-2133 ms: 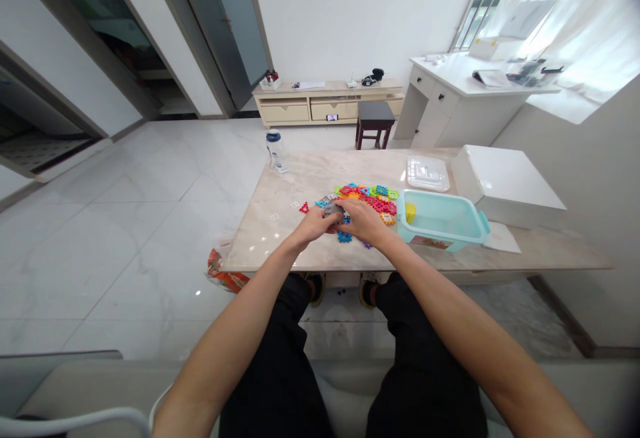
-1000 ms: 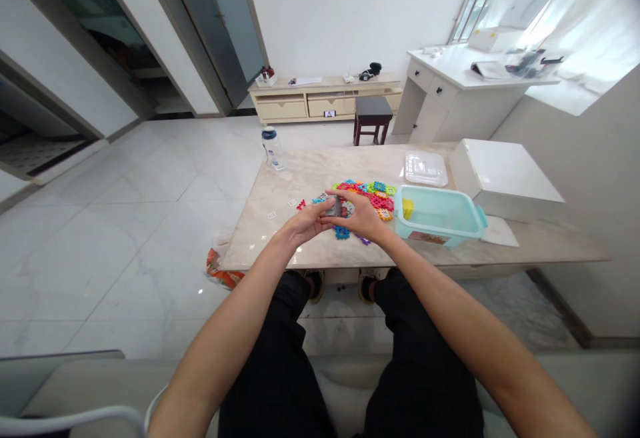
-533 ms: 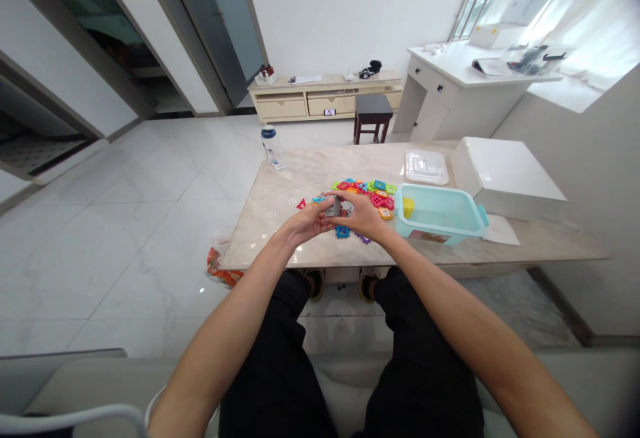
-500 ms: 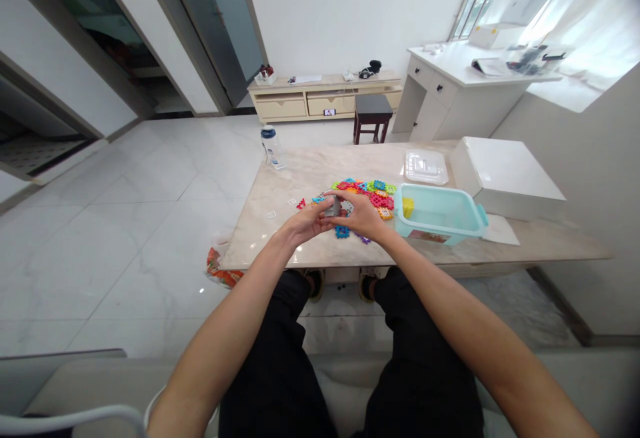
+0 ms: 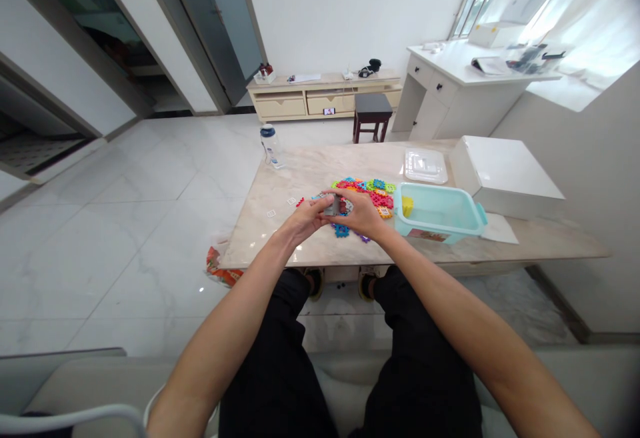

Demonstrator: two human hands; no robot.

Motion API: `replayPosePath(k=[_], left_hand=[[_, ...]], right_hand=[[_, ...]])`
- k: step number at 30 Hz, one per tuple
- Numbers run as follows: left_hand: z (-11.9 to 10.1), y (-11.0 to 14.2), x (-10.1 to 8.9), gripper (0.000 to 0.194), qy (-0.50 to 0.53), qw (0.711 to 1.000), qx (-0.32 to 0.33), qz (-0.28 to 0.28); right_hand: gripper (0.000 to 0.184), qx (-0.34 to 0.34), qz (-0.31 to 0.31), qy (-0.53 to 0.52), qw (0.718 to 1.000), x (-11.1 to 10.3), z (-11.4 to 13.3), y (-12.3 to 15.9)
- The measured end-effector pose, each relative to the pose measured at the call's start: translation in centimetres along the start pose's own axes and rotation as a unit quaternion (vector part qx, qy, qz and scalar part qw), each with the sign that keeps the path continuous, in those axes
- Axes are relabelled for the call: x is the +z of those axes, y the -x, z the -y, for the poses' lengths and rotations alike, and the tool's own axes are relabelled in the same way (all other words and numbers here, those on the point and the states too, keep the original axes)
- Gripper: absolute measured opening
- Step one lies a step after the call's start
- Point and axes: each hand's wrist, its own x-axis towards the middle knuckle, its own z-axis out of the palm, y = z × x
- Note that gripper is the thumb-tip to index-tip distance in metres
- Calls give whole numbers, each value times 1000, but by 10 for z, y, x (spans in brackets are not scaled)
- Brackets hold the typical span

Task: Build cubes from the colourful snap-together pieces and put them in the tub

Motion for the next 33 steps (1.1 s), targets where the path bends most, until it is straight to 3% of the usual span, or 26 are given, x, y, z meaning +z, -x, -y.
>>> replayPosePath(k=[13, 18, 28, 33], left_hand=[[1, -1, 0, 40, 9, 1000, -8, -16], [3, 0, -3, 44, 0, 999, -45, -4], [-9, 7, -12, 50, -96, 989, -106, 25], [-9, 7, -14, 55, -106, 988, -111, -1]], right_hand=[[59, -10, -1, -14, 1000, 1, -1, 1], [57, -2, 2, -26, 1000, -4, 3, 2], [57, -18, 40, -33, 998, -9, 12, 2], [59, -25, 38, -36, 998, -9, 12, 2]])
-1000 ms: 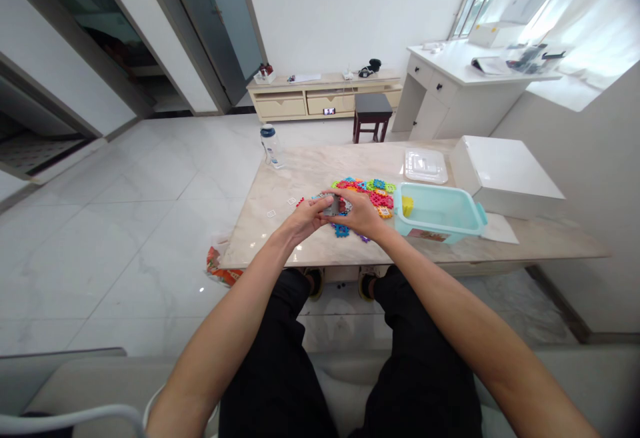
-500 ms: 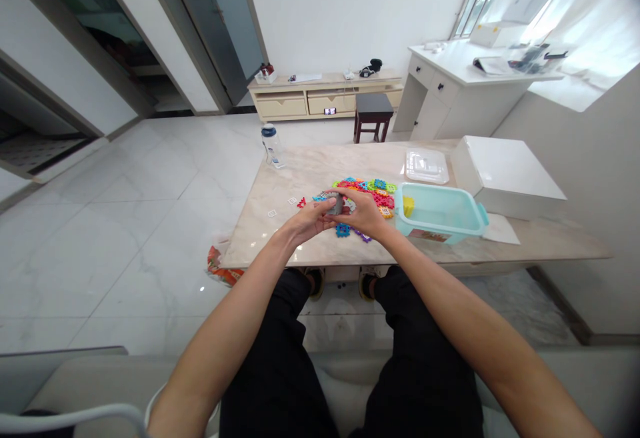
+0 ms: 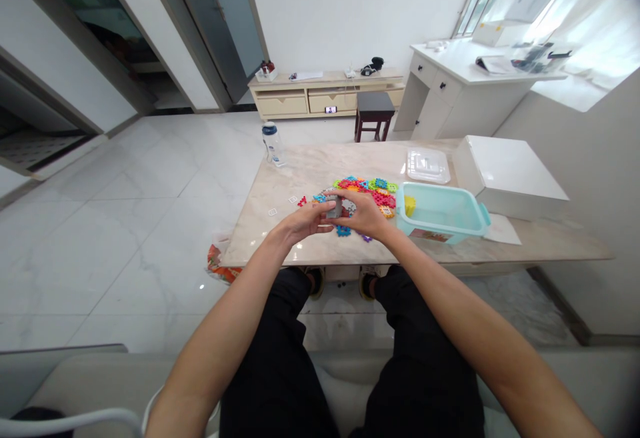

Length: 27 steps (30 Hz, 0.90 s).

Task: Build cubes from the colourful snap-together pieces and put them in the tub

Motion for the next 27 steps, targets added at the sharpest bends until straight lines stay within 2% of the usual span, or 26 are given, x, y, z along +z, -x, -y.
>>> replayPosePath(k=[8, 14, 24, 27], left_hand=[[-1, 2, 3, 55, -2, 1000, 11, 7], [-1, 2, 5, 51, 20, 999, 25, -20], [-1, 0, 3, 52, 11, 1000, 10, -24], [-1, -1, 3, 53, 11, 1000, 3, -23]], right_hand=[[60, 6, 0, 6, 1000, 0, -1, 1], [60, 4, -5, 11, 1000, 1, -2, 0], [67, -2, -13, 25, 1000, 4, -5, 2], [63, -22, -11, 18, 1000, 4, -8, 2]])
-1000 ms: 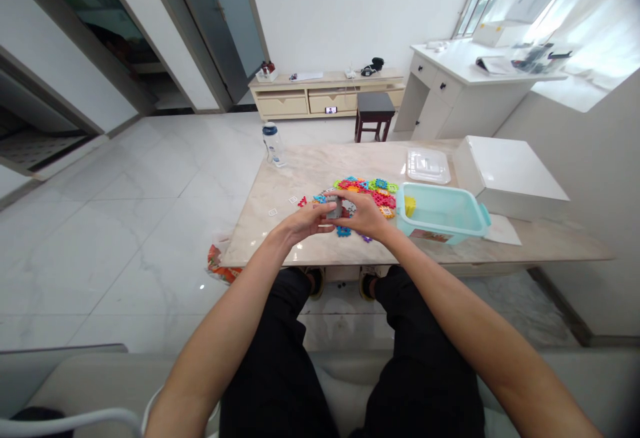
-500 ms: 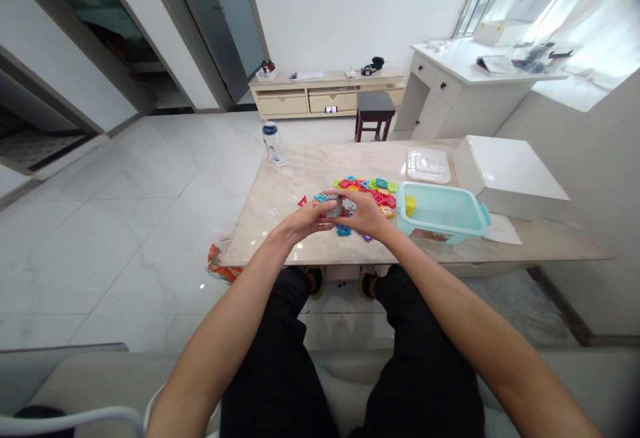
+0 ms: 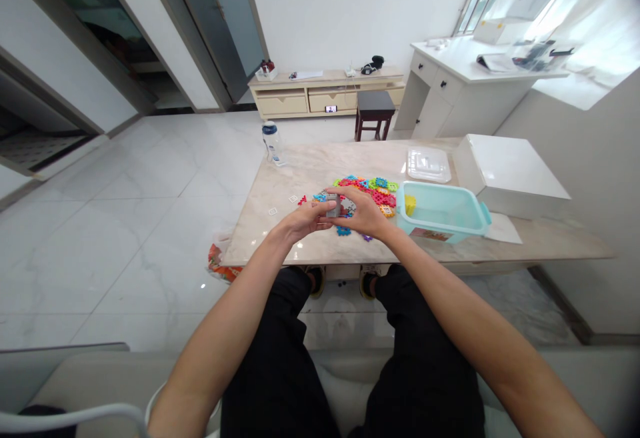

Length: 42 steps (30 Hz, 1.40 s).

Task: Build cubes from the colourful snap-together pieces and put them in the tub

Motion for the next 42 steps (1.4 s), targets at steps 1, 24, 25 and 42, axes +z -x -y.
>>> replayPosePath(k=[1, 24, 25, 42], left_hand=[[0, 0, 0, 53, 0, 1000, -2, 1], [-1, 5, 2, 55, -9, 1000, 5, 17], [-1, 5, 1, 55, -8, 1000, 7, 17], [10, -11, 13, 43, -210, 930, 248, -170]], right_hand=[[61, -5, 2, -1, 1000, 0, -1, 0], [52, -17, -5, 24, 1000, -2, 1, 0], [53, -17, -5, 27, 999, -2, 2, 0], [55, 17, -5, 200, 980, 4, -31, 5]])
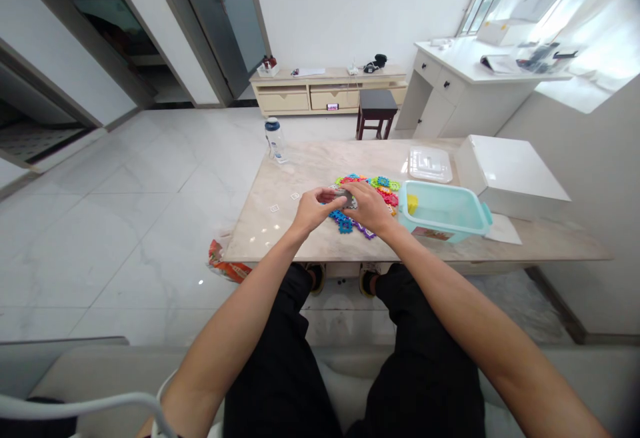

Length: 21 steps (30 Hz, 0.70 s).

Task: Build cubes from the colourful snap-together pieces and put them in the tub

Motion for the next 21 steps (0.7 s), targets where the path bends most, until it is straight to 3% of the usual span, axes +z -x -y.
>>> replayPosePath(k=[4, 9, 15, 21], left_hand=[[7, -4, 5, 42, -40, 999, 8, -29], [15, -8, 5, 32, -81, 996, 26, -19], [31, -19, -6, 33, -67, 997, -33, -3], [43, -14, -23, 31, -32, 996, -75, 19]], right_hand=[[57, 1, -12, 11, 1000, 5, 3, -1], [47, 18, -6, 25, 999, 9, 11, -2], [45, 33, 48, 42, 997, 14, 16, -8], [49, 45, 94, 44, 994, 21, 21, -9]])
